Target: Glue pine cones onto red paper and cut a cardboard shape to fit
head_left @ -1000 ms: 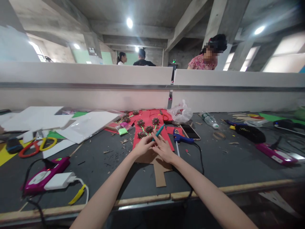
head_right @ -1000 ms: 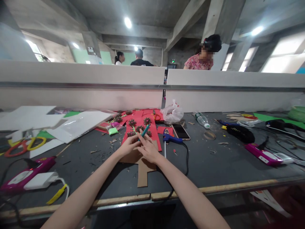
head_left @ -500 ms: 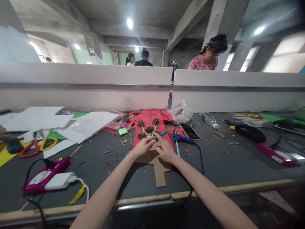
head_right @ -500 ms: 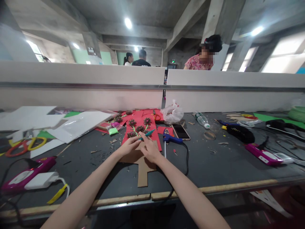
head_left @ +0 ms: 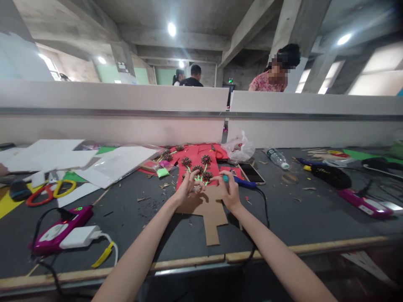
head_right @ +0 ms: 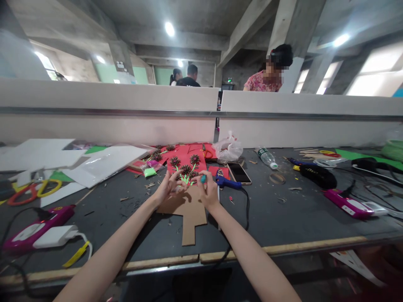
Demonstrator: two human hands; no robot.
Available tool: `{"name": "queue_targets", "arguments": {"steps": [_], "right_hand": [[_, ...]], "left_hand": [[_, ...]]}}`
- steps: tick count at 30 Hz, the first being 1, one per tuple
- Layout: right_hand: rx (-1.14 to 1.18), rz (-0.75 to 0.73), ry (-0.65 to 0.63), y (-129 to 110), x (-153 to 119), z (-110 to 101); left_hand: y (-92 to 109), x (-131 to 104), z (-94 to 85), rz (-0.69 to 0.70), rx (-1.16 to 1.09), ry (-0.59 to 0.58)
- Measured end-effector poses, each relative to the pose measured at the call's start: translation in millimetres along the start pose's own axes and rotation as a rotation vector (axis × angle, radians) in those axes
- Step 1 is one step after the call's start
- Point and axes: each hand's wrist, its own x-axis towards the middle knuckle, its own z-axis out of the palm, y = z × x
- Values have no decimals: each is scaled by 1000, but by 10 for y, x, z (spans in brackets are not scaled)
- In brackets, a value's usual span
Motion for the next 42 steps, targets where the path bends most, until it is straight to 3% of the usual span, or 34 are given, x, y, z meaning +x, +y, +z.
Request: {"name": "queue_targets", "arguments": {"steps": [7, 13, 30, 36, 42], "right_hand": [[306, 153, 12, 5, -3, 65], [432, 266, 21, -12, 45, 91], [354, 299, -219, 34, -39, 164], [194, 270, -148, 48, 12, 108], [237, 382, -187, 68, 44, 96]], "left_hand": [[0, -7, 13, 28, -22, 22], [10, -10, 39, 11, -79, 36], [-39, 2, -3, -12, 37, -15], [-66, 15, -85, 17, 116, 29], [-5, -9, -91, 60, 58, 49]]}}
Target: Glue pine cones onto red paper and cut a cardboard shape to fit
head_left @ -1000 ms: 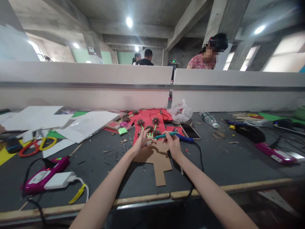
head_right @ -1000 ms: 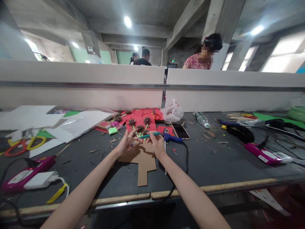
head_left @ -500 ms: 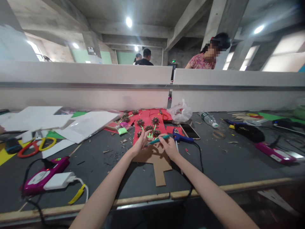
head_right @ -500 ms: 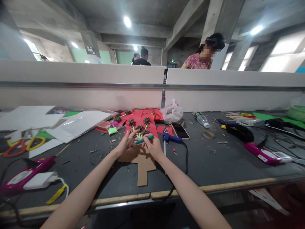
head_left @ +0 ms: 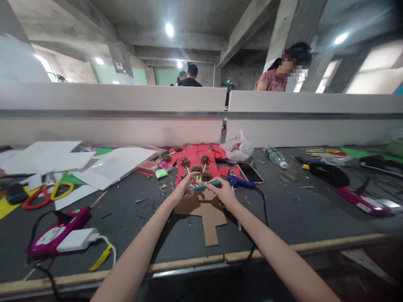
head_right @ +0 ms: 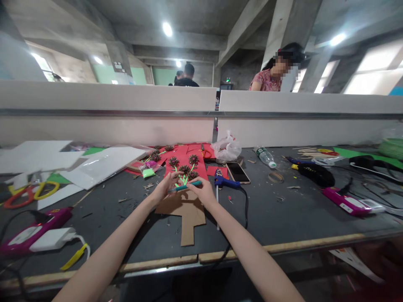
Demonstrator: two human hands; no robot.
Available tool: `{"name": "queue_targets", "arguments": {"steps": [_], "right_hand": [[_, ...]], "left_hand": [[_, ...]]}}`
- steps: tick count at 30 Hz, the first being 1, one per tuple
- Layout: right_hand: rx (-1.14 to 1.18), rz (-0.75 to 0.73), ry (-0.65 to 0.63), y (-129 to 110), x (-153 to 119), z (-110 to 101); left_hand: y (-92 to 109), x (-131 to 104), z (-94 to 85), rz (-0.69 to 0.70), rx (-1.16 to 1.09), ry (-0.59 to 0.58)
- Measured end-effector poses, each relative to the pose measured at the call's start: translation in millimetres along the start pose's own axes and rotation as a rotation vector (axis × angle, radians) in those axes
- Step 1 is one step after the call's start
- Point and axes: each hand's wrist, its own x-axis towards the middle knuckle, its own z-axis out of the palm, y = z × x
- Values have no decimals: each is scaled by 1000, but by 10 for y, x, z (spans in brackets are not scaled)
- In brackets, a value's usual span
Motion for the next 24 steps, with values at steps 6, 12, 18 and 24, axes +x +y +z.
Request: {"name": "queue_targets", "arguments": {"steps": [6, 12, 18, 24], "right_hand": [[98, 30, -12, -23, -26, 48], [138, 33, -71, 7, -48, 60], [145, 59, -86, 26, -42, 47], [196, 93, -128, -1, -39, 69]], "left_hand": [[-8, 11, 7, 64, -27, 38], [4, -10, 75, 107, 171, 92], [46, -48, 117, 78, 352, 30], [83, -54, 116, 87, 411, 29]]}}
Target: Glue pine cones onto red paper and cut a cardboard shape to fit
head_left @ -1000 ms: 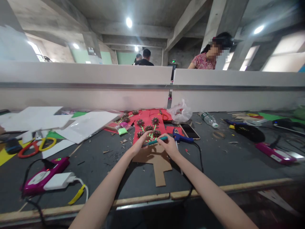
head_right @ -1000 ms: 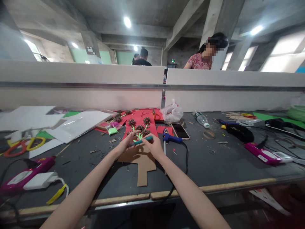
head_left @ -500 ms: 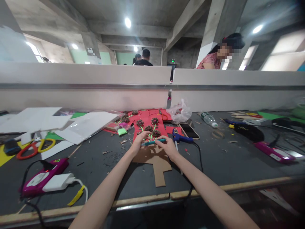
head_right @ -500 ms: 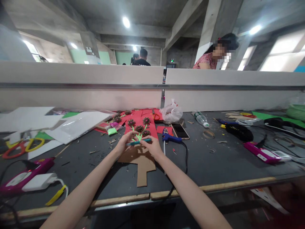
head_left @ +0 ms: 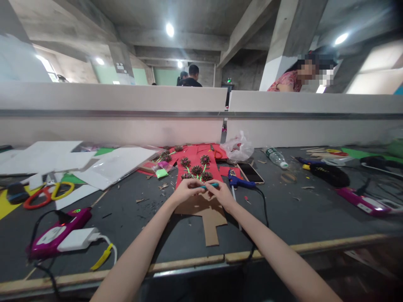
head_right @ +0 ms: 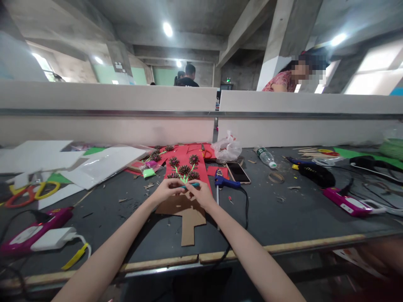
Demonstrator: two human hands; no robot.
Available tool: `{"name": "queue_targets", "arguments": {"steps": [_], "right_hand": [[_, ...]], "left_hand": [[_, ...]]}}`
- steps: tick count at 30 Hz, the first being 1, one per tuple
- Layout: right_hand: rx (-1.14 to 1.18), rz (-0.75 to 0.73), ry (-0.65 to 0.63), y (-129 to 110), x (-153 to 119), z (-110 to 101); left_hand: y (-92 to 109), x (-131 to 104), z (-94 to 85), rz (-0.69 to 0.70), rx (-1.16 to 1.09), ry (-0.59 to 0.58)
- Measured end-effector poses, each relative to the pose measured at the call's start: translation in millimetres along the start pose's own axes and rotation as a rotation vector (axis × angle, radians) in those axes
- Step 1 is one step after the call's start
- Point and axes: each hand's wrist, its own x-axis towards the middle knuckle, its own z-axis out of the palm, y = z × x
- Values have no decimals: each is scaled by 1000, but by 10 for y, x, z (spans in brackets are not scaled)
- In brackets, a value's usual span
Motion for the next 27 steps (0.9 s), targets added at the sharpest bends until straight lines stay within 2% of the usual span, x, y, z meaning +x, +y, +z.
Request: {"name": "queue_targets", "arguments": {"steps": [2, 5, 10, 16, 18, 21, 24, 27], "right_hand": [[48, 12, -34, -14, 4, 1], [75, 6, -40, -29, 18, -17], [-5, -70, 148, 7, 66, -83], [-153, -86, 307, 82, 112, -144], [-299, -93, 340, 72, 107, -163], [-712, -120, 324, 50, 86, -198], [-1127, -63, 179, 61, 56, -229], [-1279, 14, 49, 93, 29, -241]], "left_hand": [[28, 0, -36, 22, 53, 56], [35, 10, -141, 58, 93, 231], [-64, 47, -346, 49, 45, 485], [-134, 56, -505, 35, 113, 594], [-137, 35, -561, 0, 265, 630], [-144, -15, -629, -97, 715, 721], [-155, -67, -636, -289, 1005, 778], [-170, -97, -596, -448, 1121, 775]]}}
